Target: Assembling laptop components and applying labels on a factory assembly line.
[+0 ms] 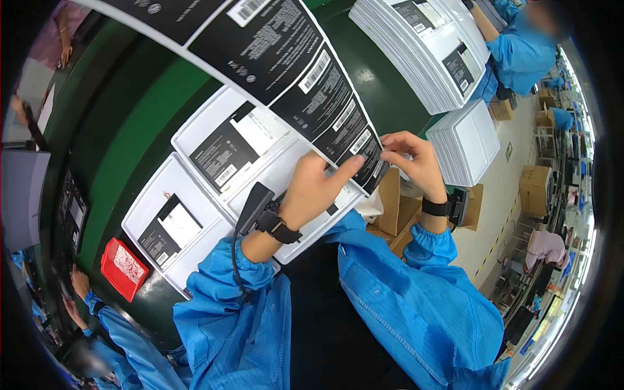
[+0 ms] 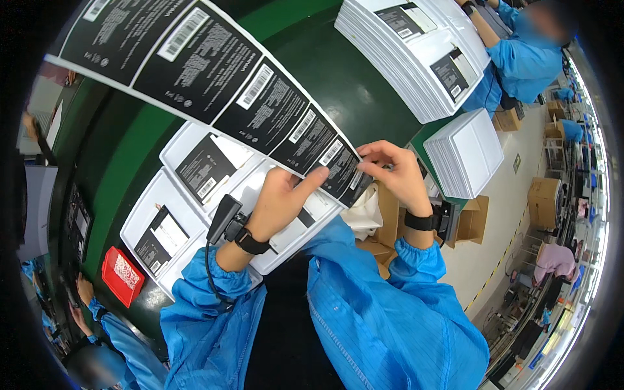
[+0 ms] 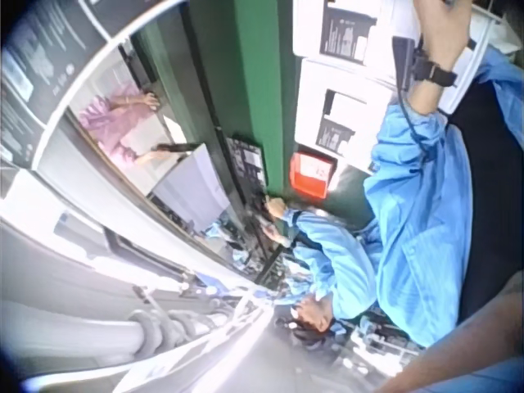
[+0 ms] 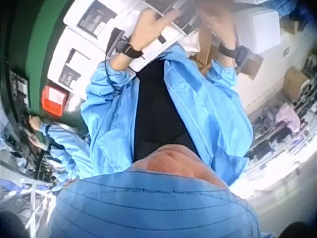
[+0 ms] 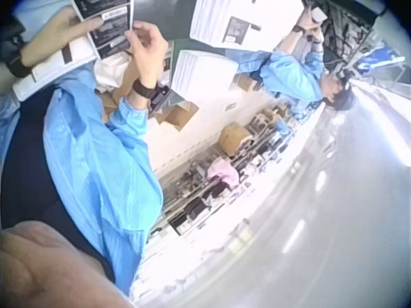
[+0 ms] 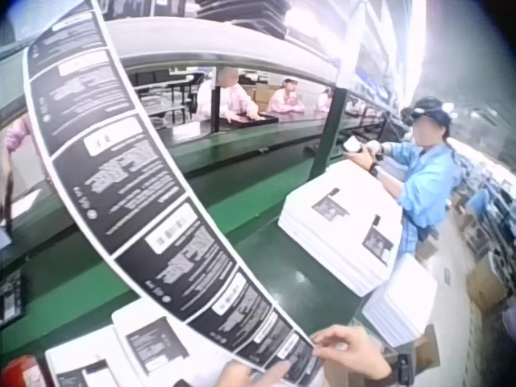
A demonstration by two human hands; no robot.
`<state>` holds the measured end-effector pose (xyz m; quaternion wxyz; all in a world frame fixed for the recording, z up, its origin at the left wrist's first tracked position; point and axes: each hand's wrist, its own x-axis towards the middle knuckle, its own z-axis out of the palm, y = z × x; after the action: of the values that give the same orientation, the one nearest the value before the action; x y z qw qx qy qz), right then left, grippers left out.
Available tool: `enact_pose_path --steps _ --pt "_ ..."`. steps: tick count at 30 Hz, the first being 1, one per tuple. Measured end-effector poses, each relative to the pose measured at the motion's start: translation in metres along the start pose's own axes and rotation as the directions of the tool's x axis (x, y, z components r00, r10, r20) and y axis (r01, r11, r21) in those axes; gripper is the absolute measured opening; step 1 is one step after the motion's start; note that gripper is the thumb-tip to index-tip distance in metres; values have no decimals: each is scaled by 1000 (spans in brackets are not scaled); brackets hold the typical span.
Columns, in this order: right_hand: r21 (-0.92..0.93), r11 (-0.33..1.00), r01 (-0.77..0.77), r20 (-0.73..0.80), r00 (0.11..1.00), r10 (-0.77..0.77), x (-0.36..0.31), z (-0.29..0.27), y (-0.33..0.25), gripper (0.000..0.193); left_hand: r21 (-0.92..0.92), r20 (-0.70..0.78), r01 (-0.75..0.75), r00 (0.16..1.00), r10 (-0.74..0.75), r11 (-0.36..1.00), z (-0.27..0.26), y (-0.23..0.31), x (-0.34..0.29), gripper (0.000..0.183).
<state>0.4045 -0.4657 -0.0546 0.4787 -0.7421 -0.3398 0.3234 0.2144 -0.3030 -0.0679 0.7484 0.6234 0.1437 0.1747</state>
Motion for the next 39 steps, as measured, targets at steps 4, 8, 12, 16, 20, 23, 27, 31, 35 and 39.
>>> enact_pose_path --steps 4,8,12,16,20,23,27,31,35,39 --pt "-140 989 -42 122 991 59 -6 -8 -2 12 -572 -15 315 919 -393 757 10 0 1 29" --pt "299 954 -32 27 999 25 -11 -2 -18 10 -776 128 295 939 -319 558 11 5 -4 39" --pt "290 956 36 35 998 -48 -9 3 -43 12 -667 7 282 928 -373 690 24 19 -3 38" --pt "-61 969 241 -4 970 -242 -5 -1 -49 12 -639 -48 237 937 -346 731 26 26 -2 34" --pt "-85 930 357 -71 929 -363 -8 2 -54 13 -618 -78 192 950 -302 762 24 26 -1 33" --pt "-219 889 401 -15 910 -414 -7 3 -56 13 -608 -86 192 949 -305 770 25 24 0 33" --pt "-238 893 381 -26 917 -398 -7 3 -55 12 -608 -68 223 942 -329 762 27 26 0 34" --pt "-303 874 379 7 918 -396 -9 -1 -57 11 -616 -42 240 941 -336 751 28 24 0 35" --pt "-333 895 298 146 954 -263 -13 -6 -68 10 -601 -16 280 932 -361 748 28 19 2 35" --pt "-438 755 488 52 852 -520 -11 -8 -69 8 -685 -181 160 908 -379 711 23 10 19 37"
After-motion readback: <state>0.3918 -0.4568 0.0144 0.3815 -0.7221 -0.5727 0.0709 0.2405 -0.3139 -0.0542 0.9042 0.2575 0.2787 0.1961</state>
